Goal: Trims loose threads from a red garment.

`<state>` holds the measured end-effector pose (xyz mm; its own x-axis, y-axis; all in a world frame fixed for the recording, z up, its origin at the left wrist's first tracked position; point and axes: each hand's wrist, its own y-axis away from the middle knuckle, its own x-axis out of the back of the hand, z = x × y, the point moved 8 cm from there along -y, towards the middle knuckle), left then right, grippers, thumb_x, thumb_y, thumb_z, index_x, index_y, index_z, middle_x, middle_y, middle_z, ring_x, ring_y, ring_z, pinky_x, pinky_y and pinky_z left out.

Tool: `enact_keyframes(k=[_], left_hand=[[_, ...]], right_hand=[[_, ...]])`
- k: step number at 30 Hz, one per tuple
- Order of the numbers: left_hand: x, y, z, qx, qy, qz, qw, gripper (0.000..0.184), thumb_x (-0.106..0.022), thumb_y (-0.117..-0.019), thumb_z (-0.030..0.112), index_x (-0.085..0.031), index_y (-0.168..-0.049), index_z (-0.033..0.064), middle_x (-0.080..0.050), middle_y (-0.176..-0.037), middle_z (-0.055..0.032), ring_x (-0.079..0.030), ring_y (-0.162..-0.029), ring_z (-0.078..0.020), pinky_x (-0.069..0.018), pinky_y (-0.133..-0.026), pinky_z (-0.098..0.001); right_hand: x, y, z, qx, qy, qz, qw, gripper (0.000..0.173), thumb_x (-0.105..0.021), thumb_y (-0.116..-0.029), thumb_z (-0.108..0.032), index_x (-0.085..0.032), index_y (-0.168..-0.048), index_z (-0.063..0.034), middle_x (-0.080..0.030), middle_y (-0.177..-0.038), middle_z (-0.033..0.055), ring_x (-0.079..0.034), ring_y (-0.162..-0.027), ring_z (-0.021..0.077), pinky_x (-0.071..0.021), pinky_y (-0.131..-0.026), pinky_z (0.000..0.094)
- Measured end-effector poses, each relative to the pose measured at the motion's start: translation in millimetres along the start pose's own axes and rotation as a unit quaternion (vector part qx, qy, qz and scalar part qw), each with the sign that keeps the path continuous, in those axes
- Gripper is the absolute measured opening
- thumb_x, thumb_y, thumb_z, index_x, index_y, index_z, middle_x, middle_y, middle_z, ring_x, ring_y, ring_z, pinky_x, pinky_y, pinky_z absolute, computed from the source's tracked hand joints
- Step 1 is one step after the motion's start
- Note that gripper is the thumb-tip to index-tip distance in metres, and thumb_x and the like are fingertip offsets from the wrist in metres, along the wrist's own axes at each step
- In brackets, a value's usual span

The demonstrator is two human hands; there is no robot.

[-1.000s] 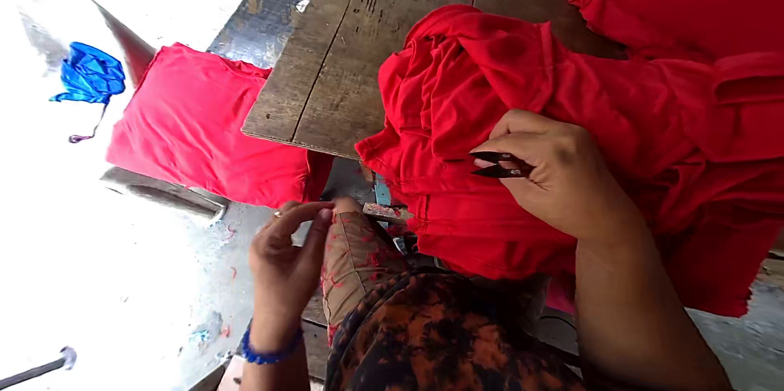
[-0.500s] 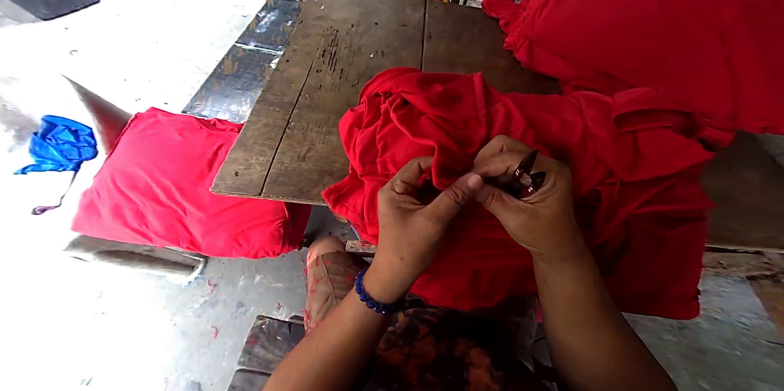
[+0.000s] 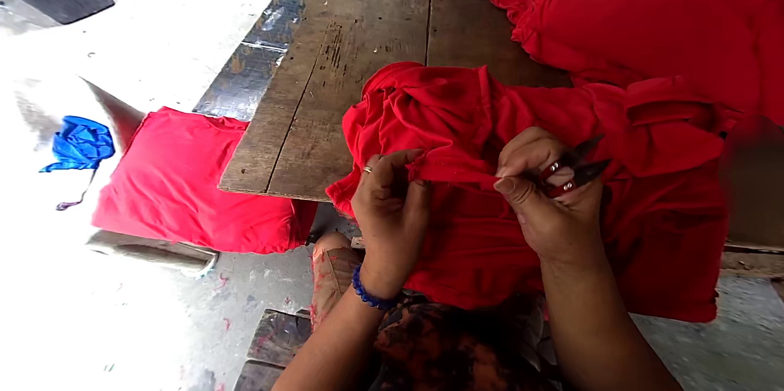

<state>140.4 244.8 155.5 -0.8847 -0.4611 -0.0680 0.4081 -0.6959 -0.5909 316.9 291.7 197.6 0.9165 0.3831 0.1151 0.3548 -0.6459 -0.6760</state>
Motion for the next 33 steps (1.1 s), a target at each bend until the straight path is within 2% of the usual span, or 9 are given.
enact_keyframes(k=[2,5,7,9,12,14,17,21,33], left_hand=[[-8,5,-12,0.154,0.115,-0.008,0.981,0.016,-0.055,-0.1017,0.003,-0.068,-0.111,0.0068,-0.066,-0.078,0.0039,-0.056,-0.056,0.0006,-0.0487,-0.051,-0.0148],[-24,23,-25,0.388,0.366,0.021,0.845,0.024,-0.048,-0.1069,0.009,-0.07,-0.098,0.01,-0.067,-0.076,-0.0032,-0.06,-0.058,-0.0049,-0.0514,-0.053,-0.0185],[-27,28,-23,0.409,0.485,0.028,0.773,0.029,-0.043,-0.1065,0.006,-0.07,-0.118,0.0113,-0.07,-0.086,-0.0053,-0.067,-0.066,-0.0063,-0.0564,-0.059,-0.0185],[-26,27,-17,0.367,0.557,0.016,0.745,0.043,-0.039,-0.1015,-0.002,-0.062,-0.136,0.0113,-0.073,-0.094,-0.0085,-0.072,-0.075,-0.0111,-0.0606,-0.07,-0.0229],[-22,25,-11,0.287,0.541,-0.002,0.79,0.057,-0.05,-0.093,-0.009,-0.052,-0.148,0.0078,-0.073,-0.1,-0.01,-0.074,-0.084,-0.0152,-0.0616,-0.086,-0.0308],[-21,25,-9,0.254,0.468,0.009,0.846,0.056,-0.067,-0.0883,-0.01,-0.06,-0.141,0.008,-0.074,-0.103,-0.0079,-0.073,-0.086,-0.013,-0.0615,-0.084,-0.0304],[-21,28,-11,0.21,0.389,0.032,0.896,0.036,-0.072,-0.0887,-0.008,-0.072,-0.123,0.0053,-0.076,-0.104,-0.0083,-0.075,-0.085,-0.0148,-0.0635,-0.081,-0.0327],[-20,30,-11,0.14,0.341,0.023,0.929,0.017,-0.065,-0.0986,0.002,-0.075,-0.112,0.0065,-0.076,-0.102,-0.0037,-0.075,-0.084,-0.012,-0.0651,-0.078,-0.0315],[-17,34,3,-0.053,0.249,-0.018,0.967,0.009,-0.067,-0.0994,0.014,-0.067,-0.108,0.0186,-0.07,-0.103,0.0079,-0.068,-0.096,-0.002,-0.059,-0.083,-0.0221]], right_hand=[[-5,6,-6,0.026,0.06,-0.012,0.998,0.006,-0.069,-0.095,-0.008,-0.064,-0.094,-0.0112,-0.06,-0.096,-0.0046,-0.06,-0.086,-0.0003,-0.0524,-0.071,0.0124],[-10,15,-6,0.047,0.133,-0.033,0.989,0.005,-0.067,-0.0952,-0.007,-0.063,-0.093,-0.0063,-0.06,-0.096,-0.0018,-0.06,-0.089,0.0004,-0.0528,-0.077,0.0129],[-11,20,-4,0.045,0.159,-0.033,0.986,0.004,-0.067,-0.0945,-0.005,-0.063,-0.093,-0.0045,-0.059,-0.096,-0.0004,-0.06,-0.089,-0.0002,-0.0524,-0.077,0.0117],[-12,23,-3,0.042,0.174,-0.03,0.983,0.003,-0.065,-0.0929,-0.002,-0.063,-0.093,-0.0037,-0.059,-0.095,0.0007,-0.059,-0.088,-0.0001,-0.0511,-0.076,0.0111],[-10,24,-3,0.04,0.19,-0.023,0.981,0.002,-0.066,-0.092,-0.001,-0.064,-0.092,-0.0021,-0.059,-0.095,0.0016,-0.059,-0.089,0.0002,-0.0511,-0.077,0.0109],[-9,24,-4,0.033,0.201,-0.016,0.979,0.001,-0.066,-0.0913,0.0,-0.065,-0.092,-0.0005,-0.06,-0.096,0.0027,-0.059,-0.089,0.0007,-0.0509,-0.078,0.0108],[-4,26,-9,0.01,0.201,-0.009,0.979,0.006,-0.067,-0.0934,-0.004,-0.066,-0.098,0.0002,-0.057,-0.098,0.0021,-0.056,-0.083,-0.001,-0.0487,-0.071,0.0091],[-1,33,-18,-0.036,0.179,-0.034,0.983,0.028,-0.066,-0.0972,-0.022,-0.056,-0.117,-0.0054,-0.054,-0.103,-0.0028,-0.055,-0.084,-0.0034,-0.0497,-0.068,0.0104],[-17,44,-24,0.019,0.435,-0.007,0.9,0.025,-0.066,-0.0999,-0.024,-0.07,-0.094,0.0001,-0.061,-0.074,0.0071,-0.057,-0.066,0.013,-0.0445,-0.058,0.0249]])
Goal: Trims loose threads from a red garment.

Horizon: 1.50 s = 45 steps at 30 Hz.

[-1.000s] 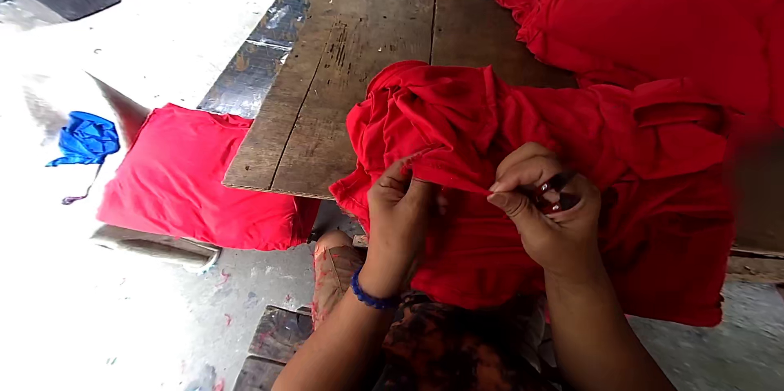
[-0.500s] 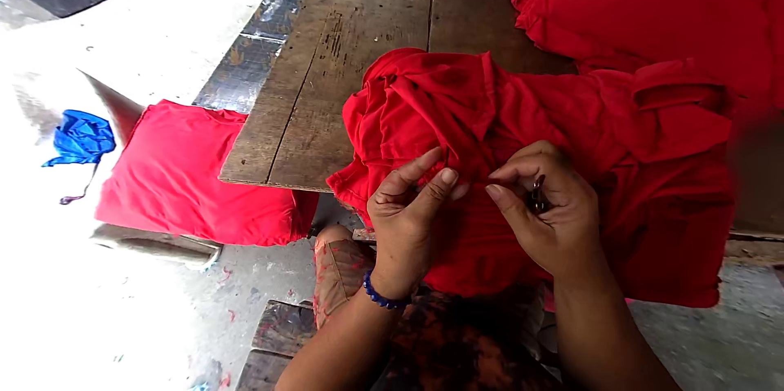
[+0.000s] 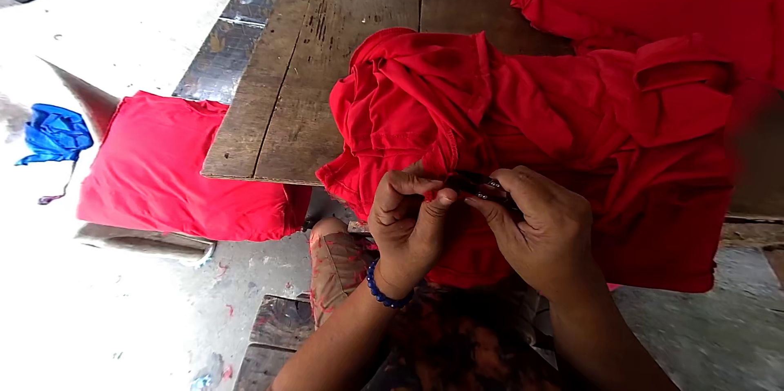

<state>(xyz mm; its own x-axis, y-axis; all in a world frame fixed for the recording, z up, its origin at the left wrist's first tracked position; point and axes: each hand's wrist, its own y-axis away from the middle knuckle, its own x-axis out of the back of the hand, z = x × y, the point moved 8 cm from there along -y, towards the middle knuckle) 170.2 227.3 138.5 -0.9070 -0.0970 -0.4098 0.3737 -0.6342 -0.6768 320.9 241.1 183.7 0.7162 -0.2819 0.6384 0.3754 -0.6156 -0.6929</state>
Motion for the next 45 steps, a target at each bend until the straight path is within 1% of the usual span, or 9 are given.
enact_keyframes(k=[9,13,15,17,20,24,28,34,45], left_hand=[[-6,6,4,-0.04,-0.083,-0.026,0.995,0.004,-0.062,-0.1025,0.012,-0.062,-0.106,0.0139,-0.068,-0.102,0.0055,-0.066,-0.098,-0.0014,-0.0566,-0.087,-0.0215],[-2,13,-14,0.096,0.034,0.035,0.994,0.006,-0.059,-0.1049,0.021,-0.056,-0.11,0.0218,-0.068,-0.095,0.0069,-0.071,-0.083,-0.0062,-0.0646,-0.076,-0.0302],[-3,18,-22,0.173,0.094,0.048,0.979,0.03,-0.07,-0.0978,0.023,-0.051,-0.121,0.0256,-0.072,-0.099,0.0063,-0.074,-0.083,-0.0091,-0.0652,-0.078,-0.0325],[-4,21,-28,0.226,0.112,0.053,0.966,0.053,-0.077,-0.09,0.005,-0.046,-0.13,0.0204,-0.076,-0.1,0.0008,-0.075,-0.082,-0.011,-0.0639,-0.077,-0.0309],[-4,23,-31,0.261,0.104,0.074,0.957,0.05,-0.072,-0.0887,-0.008,-0.055,-0.132,0.0091,-0.072,-0.091,-0.0026,-0.073,-0.077,-0.0119,-0.0641,-0.074,-0.0313],[-1,24,-30,0.226,0.082,0.093,0.966,0.016,-0.065,-0.0985,0.001,-0.067,-0.114,0.0061,-0.071,-0.086,-0.0019,-0.072,-0.072,-0.0114,-0.0656,-0.068,-0.0328],[0,23,-27,0.184,0.082,0.085,0.976,0.006,-0.059,-0.1037,0.007,-0.063,-0.104,0.0116,-0.069,-0.088,-0.0009,-0.071,-0.072,-0.0099,-0.0646,-0.067,-0.0312],[0,23,-25,0.169,0.114,0.071,0.976,0.006,-0.057,-0.1052,0.012,-0.06,-0.105,0.0161,-0.068,-0.09,0.0015,-0.071,-0.077,-0.0092,-0.0647,-0.071,-0.0309],[-8,25,-13,0.047,-0.012,-0.016,0.999,0.006,-0.056,-0.1059,0.018,-0.059,-0.111,0.0195,-0.065,-0.099,0.0085,-0.065,-0.092,0.0002,-0.0576,-0.082,-0.0221]], right_hand=[[-1,1,-7,0.014,0.029,0.012,0.999,0.025,-0.062,-0.1023,-0.021,-0.068,-0.09,0.0002,-0.058,-0.069,0.0076,-0.056,-0.062,0.0154,-0.0417,-0.054,0.0273],[2,6,9,-0.053,-0.042,0.007,0.998,0.023,-0.064,-0.1017,-0.019,-0.07,-0.098,0.0027,-0.064,-0.078,0.0056,-0.058,-0.07,0.0043,-0.0468,-0.063,0.0167],[4,9,16,-0.079,-0.117,0.007,0.99,0.021,-0.064,-0.1015,-0.019,-0.066,-0.103,0.0026,-0.063,-0.085,0.0011,-0.056,-0.074,-0.0043,-0.0477,-0.068,0.0091],[7,12,21,-0.092,-0.169,0.016,0.981,0.017,-0.064,-0.1013,-0.017,-0.063,-0.102,0.0002,-0.058,-0.087,-0.0023,-0.053,-0.076,-0.0061,-0.0462,-0.068,0.008],[9,15,23,-0.098,-0.19,0.02,0.977,0.015,-0.065,-0.1006,-0.016,-0.062,-0.1,-0.0015,-0.055,-0.088,-0.0034,-0.052,-0.075,-0.0057,-0.0453,-0.066,0.0078],[8,17,21,-0.095,-0.195,0.01,0.976,0.014,-0.065,-0.1003,-0.015,-0.062,-0.098,-0.0017,-0.055,-0.088,-0.0027,-0.052,-0.075,-0.0052,-0.0452,-0.066,0.0079],[7,18,19,-0.08,-0.169,-0.004,0.982,0.018,-0.067,-0.0992,-0.017,-0.065,-0.099,0.0006,-0.056,-0.091,-0.0001,-0.054,-0.081,-0.0031,-0.047,-0.07,0.0086],[3,19,13,-0.076,-0.081,-0.027,0.993,0.025,-0.069,-0.0989,-0.026,-0.069,-0.099,-0.0015,-0.052,-0.1,0.0047,-0.052,-0.081,0.0005,-0.0452,-0.067,0.0111],[-1,14,7,-0.063,-0.022,-0.025,0.997,0.026,-0.069,-0.0988,-0.027,-0.068,-0.097,-0.0008,-0.051,-0.101,0.0073,-0.052,-0.082,0.0051,-0.0439,-0.066,0.0137]])
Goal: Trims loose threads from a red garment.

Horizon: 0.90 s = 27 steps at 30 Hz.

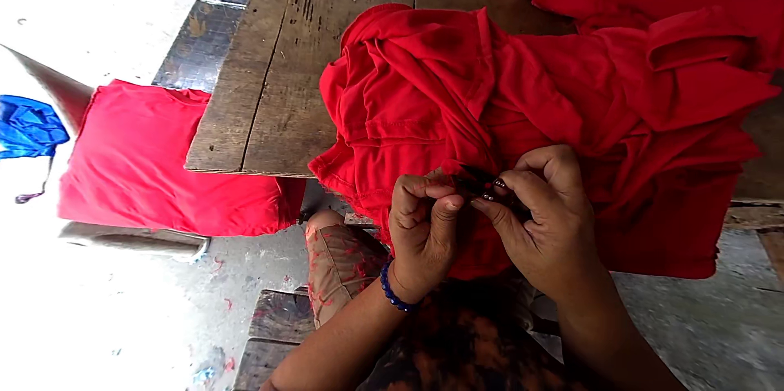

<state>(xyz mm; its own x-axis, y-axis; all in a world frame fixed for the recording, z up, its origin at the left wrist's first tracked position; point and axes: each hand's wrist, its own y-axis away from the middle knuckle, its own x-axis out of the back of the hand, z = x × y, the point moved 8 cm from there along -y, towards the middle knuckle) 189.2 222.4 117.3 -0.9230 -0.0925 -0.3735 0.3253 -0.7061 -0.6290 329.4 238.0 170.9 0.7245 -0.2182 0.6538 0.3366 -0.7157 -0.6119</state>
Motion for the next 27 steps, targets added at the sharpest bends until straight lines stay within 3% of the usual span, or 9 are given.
enact_keyframes(k=[8,11,14,17,21,23,25,27], left_hand=[[-4,4,3,-0.033,-0.038,-0.008,0.999,0.005,-0.055,-0.1067,0.018,-0.057,-0.111,0.0189,-0.064,-0.103,0.009,-0.063,-0.1,0.001,-0.0555,-0.09,-0.0219],[-1,3,-3,0.004,0.002,0.01,1.0,0.01,-0.059,-0.1047,0.019,-0.056,-0.114,0.0226,-0.063,-0.103,0.011,-0.064,-0.097,0.0006,-0.0557,-0.092,-0.0248],[1,-1,-12,0.097,0.134,0.034,0.986,0.043,-0.071,-0.0952,0.006,-0.046,-0.125,0.0241,-0.068,-0.119,0.0032,-0.073,-0.095,-0.0112,-0.0638,-0.084,-0.0326],[5,-5,-11,0.163,0.182,0.051,0.968,0.075,-0.067,-0.0881,-0.016,-0.029,-0.141,0.0231,-0.064,-0.128,-0.0033,-0.073,-0.098,-0.0183,-0.064,-0.085,-0.0376],[7,-10,-8,0.191,0.202,0.06,0.959,0.093,-0.063,-0.0841,-0.02,-0.017,-0.151,0.0254,-0.06,-0.134,-0.0058,-0.074,-0.092,-0.0186,-0.0655,-0.073,-0.0338],[7,-11,-6,0.194,0.203,0.061,0.958,0.088,-0.065,-0.0855,-0.018,-0.024,-0.15,0.0241,-0.063,-0.131,-0.0056,-0.074,-0.091,-0.0174,-0.065,-0.075,-0.0323],[10,-12,-4,0.192,0.192,0.073,0.96,0.066,-0.069,-0.0873,-0.013,-0.047,-0.142,0.0164,-0.069,-0.117,-0.0045,-0.073,-0.087,-0.0131,-0.0639,-0.077,-0.0292],[14,-12,-5,0.198,0.177,0.095,0.959,0.037,-0.071,-0.0917,-0.004,-0.068,-0.126,0.0088,-0.073,-0.1,-0.0038,-0.071,-0.078,-0.0088,-0.0621,-0.074,-0.0253]], right_hand=[[1,0,-2,-0.002,-0.009,0.006,1.0,0.025,-0.07,-0.0984,-0.026,-0.068,-0.096,-0.0007,-0.051,-0.098,0.0064,-0.051,-0.08,0.0046,-0.0425,-0.065,0.0134],[1,1,-1,-0.013,-0.013,-0.008,1.0,0.025,-0.069,-0.0983,-0.027,-0.068,-0.096,-0.0011,-0.051,-0.098,0.0064,-0.051,-0.079,0.0038,-0.043,-0.064,0.0133],[6,4,9,-0.037,-0.057,-0.012,0.998,0.024,-0.07,-0.0978,-0.025,-0.069,-0.097,-0.0015,-0.051,-0.099,0.0037,-0.051,-0.08,-0.0007,-0.0439,-0.066,0.0091],[16,7,19,-0.05,-0.116,0.01,0.992,0.019,-0.069,-0.098,-0.021,-0.065,-0.099,-0.0021,-0.052,-0.101,0.0008,-0.051,-0.085,-0.0033,-0.045,-0.072,0.0073],[21,5,23,-0.059,-0.146,0.024,0.987,0.015,-0.068,-0.0979,-0.019,-0.064,-0.098,-0.0048,-0.051,-0.101,-0.0017,-0.05,-0.083,-0.0044,-0.0428,-0.068,0.0063],[18,4,23,-0.055,-0.148,0.021,0.987,0.015,-0.068,-0.0982,-0.02,-0.064,-0.097,-0.0047,-0.051,-0.1,-0.0014,-0.05,-0.083,-0.0042,-0.0425,-0.068,0.0063],[16,4,22,-0.053,-0.153,0.015,0.987,0.015,-0.067,-0.0985,-0.019,-0.064,-0.096,-0.0052,-0.052,-0.101,-0.0014,-0.051,-0.084,-0.0041,-0.0436,-0.069,0.0067],[16,5,22,-0.052,-0.159,0.01,0.986,0.014,-0.067,-0.0987,-0.019,-0.063,-0.096,-0.0055,-0.053,-0.101,-0.0013,-0.051,-0.084,-0.0039,-0.0442,-0.068,0.0071]])
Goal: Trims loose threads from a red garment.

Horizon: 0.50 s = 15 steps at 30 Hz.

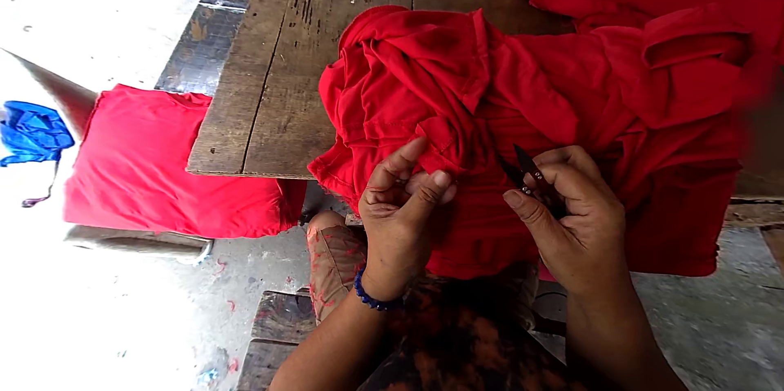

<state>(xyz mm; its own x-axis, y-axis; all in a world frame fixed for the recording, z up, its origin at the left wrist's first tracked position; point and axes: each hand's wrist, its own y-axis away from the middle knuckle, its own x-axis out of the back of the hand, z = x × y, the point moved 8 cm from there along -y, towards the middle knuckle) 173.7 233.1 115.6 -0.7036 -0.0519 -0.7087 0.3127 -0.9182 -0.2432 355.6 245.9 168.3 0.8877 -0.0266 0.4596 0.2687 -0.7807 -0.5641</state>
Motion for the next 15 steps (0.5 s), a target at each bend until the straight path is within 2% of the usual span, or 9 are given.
enact_keyframes(k=[2,3,5,7,9,12,14,15], left_hand=[[4,-1,1,-0.002,-0.011,0.018,1.0,0.015,-0.066,-0.0989,0.005,-0.073,-0.112,0.0073,-0.072,-0.1,-0.0041,-0.071,-0.08,-0.0083,-0.0622,-0.074,-0.0249],[5,-3,3,0.0,-0.012,0.024,1.0,0.014,-0.062,-0.102,0.009,-0.072,-0.111,0.0081,-0.072,-0.099,-0.0032,-0.071,-0.081,-0.0087,-0.0621,-0.076,-0.026],[4,-6,6,0.013,-0.002,0.014,1.0,0.024,-0.052,-0.1079,0.018,-0.068,-0.124,0.0095,-0.072,-0.107,-0.0032,-0.071,-0.09,-0.0107,-0.0613,-0.081,-0.0274],[3,-10,8,0.034,0.032,-0.006,0.999,0.034,-0.041,-0.1115,0.022,-0.056,-0.142,0.0138,-0.069,-0.119,-0.0052,-0.071,-0.098,-0.0132,-0.0611,-0.083,-0.0285],[2,-12,9,0.044,0.082,-0.009,0.996,0.037,-0.037,-0.1113,0.02,-0.047,-0.147,0.0186,-0.069,-0.12,-0.0074,-0.073,-0.092,-0.0163,-0.0628,-0.078,-0.0312],[0,-11,10,0.02,0.113,-0.038,0.993,0.043,-0.044,-0.1045,0.009,-0.047,-0.146,0.015,-0.068,-0.124,-0.0096,-0.074,-0.094,-0.0188,-0.0628,-0.082,-0.035],[-2,-9,10,0.002,0.092,-0.05,0.994,0.048,-0.058,-0.0985,0.004,-0.05,-0.144,0.0126,-0.066,-0.128,-0.009,-0.072,-0.099,-0.0169,-0.0621,-0.085,-0.0329],[-3,-9,9,-0.004,0.07,-0.045,0.997,0.049,-0.065,-0.0951,0.001,-0.053,-0.141,0.0119,-0.067,-0.125,-0.0079,-0.072,-0.097,-0.0146,-0.0621,-0.084,-0.0304]], right_hand=[[1,1,-1,0.004,-0.007,-0.001,1.0,0.014,-0.065,-0.0996,-0.019,-0.062,-0.095,-0.0058,-0.054,-0.101,-0.0014,-0.052,-0.083,-0.0032,-0.0438,-0.068,0.0079],[1,1,-1,0.006,-0.011,0.0,1.0,0.014,-0.065,-0.1,-0.019,-0.062,-0.095,-0.0057,-0.054,-0.1,-0.0014,-0.051,-0.083,-0.0032,-0.0436,-0.067,0.008],[2,2,-1,0.006,-0.017,0.002,1.0,0.014,-0.064,-0.1004,-0.019,-0.063,-0.095,-0.0054,-0.054,-0.099,-0.0019,-0.051,-0.081,-0.0038,-0.0433,-0.066,0.0075],[2,2,0,0.002,-0.02,-0.001,1.0,0.015,-0.064,-0.1007,-0.019,-0.063,-0.095,-0.0054,-0.053,-0.098,-0.0023,-0.051,-0.08,-0.0039,-0.043,-0.066,0.0074],[2,2,3,-0.002,-0.022,-0.002,1.0,0.016,-0.064,-0.1007,-0.02,-0.063,-0.095,-0.0052,-0.053,-0.098,-0.0024,-0.05,-0.08,-0.0041,-0.0429,-0.066,0.0072],[0,3,4,-0.006,-0.023,-0.002,1.0,0.016,-0.065,-0.1,-0.021,-0.064,-0.095,-0.0056,-0.053,-0.098,-0.0026,-0.049,-0.079,-0.005,-0.0419,-0.065,0.0063],[0,3,4,-0.008,-0.025,-0.002,1.0,0.017,-0.066,-0.0999,-0.021,-0.064,-0.095,-0.0058,-0.053,-0.099,-0.0027,-0.049,-0.079,-0.0055,-0.0421,-0.065,0.0061],[0,3,4,-0.007,-0.026,-0.001,1.0,0.017,-0.066,-0.0998,-0.022,-0.063,-0.094,-0.0059,-0.054,-0.099,-0.0028,-0.049,-0.078,-0.0055,-0.042,-0.065,0.0062]])
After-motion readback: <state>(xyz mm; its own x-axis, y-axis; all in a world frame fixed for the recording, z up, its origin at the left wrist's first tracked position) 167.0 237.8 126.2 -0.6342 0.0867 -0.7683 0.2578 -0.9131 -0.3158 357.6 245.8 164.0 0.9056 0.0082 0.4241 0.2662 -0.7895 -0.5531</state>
